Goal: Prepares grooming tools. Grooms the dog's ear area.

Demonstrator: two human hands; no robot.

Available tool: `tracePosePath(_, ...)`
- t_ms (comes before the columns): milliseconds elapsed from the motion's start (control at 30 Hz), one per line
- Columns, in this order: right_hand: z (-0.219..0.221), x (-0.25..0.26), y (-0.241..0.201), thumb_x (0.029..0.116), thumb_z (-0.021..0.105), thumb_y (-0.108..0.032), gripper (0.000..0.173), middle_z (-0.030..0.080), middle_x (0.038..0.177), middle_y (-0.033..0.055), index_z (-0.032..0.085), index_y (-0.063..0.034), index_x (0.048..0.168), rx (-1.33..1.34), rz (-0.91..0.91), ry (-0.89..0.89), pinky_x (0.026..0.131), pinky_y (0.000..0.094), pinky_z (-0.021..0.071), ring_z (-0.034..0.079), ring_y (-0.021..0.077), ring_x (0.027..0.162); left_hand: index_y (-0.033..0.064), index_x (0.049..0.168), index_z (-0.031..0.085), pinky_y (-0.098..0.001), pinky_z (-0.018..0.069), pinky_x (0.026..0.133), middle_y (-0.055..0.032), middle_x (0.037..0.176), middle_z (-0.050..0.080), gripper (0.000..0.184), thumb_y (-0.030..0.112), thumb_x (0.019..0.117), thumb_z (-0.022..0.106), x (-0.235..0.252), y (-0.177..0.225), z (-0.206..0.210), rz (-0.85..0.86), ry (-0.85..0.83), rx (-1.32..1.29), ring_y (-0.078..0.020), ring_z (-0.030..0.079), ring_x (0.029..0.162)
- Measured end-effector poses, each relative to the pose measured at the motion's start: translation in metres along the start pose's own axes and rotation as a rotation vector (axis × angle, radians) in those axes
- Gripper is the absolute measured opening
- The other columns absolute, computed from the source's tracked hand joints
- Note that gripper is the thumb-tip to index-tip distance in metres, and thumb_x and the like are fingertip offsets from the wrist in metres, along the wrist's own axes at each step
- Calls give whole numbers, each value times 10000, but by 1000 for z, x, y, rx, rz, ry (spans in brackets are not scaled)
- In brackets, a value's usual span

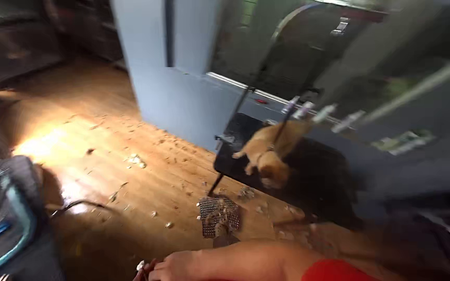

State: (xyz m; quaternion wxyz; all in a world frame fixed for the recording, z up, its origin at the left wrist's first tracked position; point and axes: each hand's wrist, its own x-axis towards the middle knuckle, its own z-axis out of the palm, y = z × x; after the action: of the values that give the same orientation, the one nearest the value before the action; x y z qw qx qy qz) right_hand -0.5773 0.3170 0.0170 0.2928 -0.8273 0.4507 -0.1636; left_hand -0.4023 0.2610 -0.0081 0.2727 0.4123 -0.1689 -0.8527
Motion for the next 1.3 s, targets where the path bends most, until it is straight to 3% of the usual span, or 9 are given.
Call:
tracePosePath(167,-13,-124,28,985,624,-109,150,709,1044,117,760,-106,1047,-168,201,433,884,469,575,684,302,1014,21,1053,647,-379,608,746,-85,891,730,347,253,1090,391,38,-47,141,-403,-115,385,-176,710,810)
tracePosePath(267,-27,-199,28,992,610,-113,152,709,945,99,756,-107,1034,-238,322,656,828,440,593,699,273,920,-51,995,684,-424,595,750,-140,863,724,262,111,1009,479,55,-77,216,-359,-340,859,-222,697,787)
tracePosePath(367,-26,-269,25,1022,625,-231,170,731,927,67,756,-129,1060,-225,508,854,828,397,612,722,213,897,63,1070,761,-427,584,892,-60,1024,755,241,191,1003,568,77,-108,287,294,-624,1543,-177,714,964)
tracePosePath(467,-16,-344,27,1021,630,-287,215,753,935,52,769,-127,1054,-151,707,929,831,393,616,734,185,894,104,1143,745,-560,509,991,-145,1208,677,333,341,915,692,77,-154,369,1022,-728,1693,-350,612,1177)
tracePosePath(633,-6,-444,34,1029,608,-312,254,764,937,46,759,-109,1009,-32,942,1048,816,407,629,745,168,876,166,1381,633,-768,239,1116,-261,1455,509,772,653,789,721,85,-266,422,1210,-604,2187,-519,414,1381)
tracePosePath(767,-21,-499,45,1029,603,-355,297,765,902,32,767,-109,1004,-26,1012,1112,788,384,630,743,141,847,143,1185,739,-753,293,1098,-276,1377,570,431,411,848,721,109,-296,408,1319,-399,2107,-543,459,1333)
tracePosePath(967,-76,-535,74,1027,581,-373,326,714,783,-9,753,-112,935,46,977,1091,679,341,611,689,91,713,201,1137,770,-616,381,1073,-197,1367,574,346,402,995,527,123,-286,394,1301,-347,1930,-435,474,1321)
tracePosePath(1100,-127,-523,96,977,700,-256,182,716,882,-39,769,-90,949,177,701,1215,704,215,607,668,14,760,69,977,763,-539,428,1087,-184,1381,558,327,309,1017,546,119,-278,394,981,-284,1614,-361,490,1321)
tracePosePath(1300,-171,-467,119,993,665,-92,125,743,829,42,728,0,1050,492,457,1426,646,291,648,716,112,687,108,960,777,-398,518,1021,-36,1288,642,313,233,1057,506,126,-259,395,650,-290,1221,-176,590,1215)
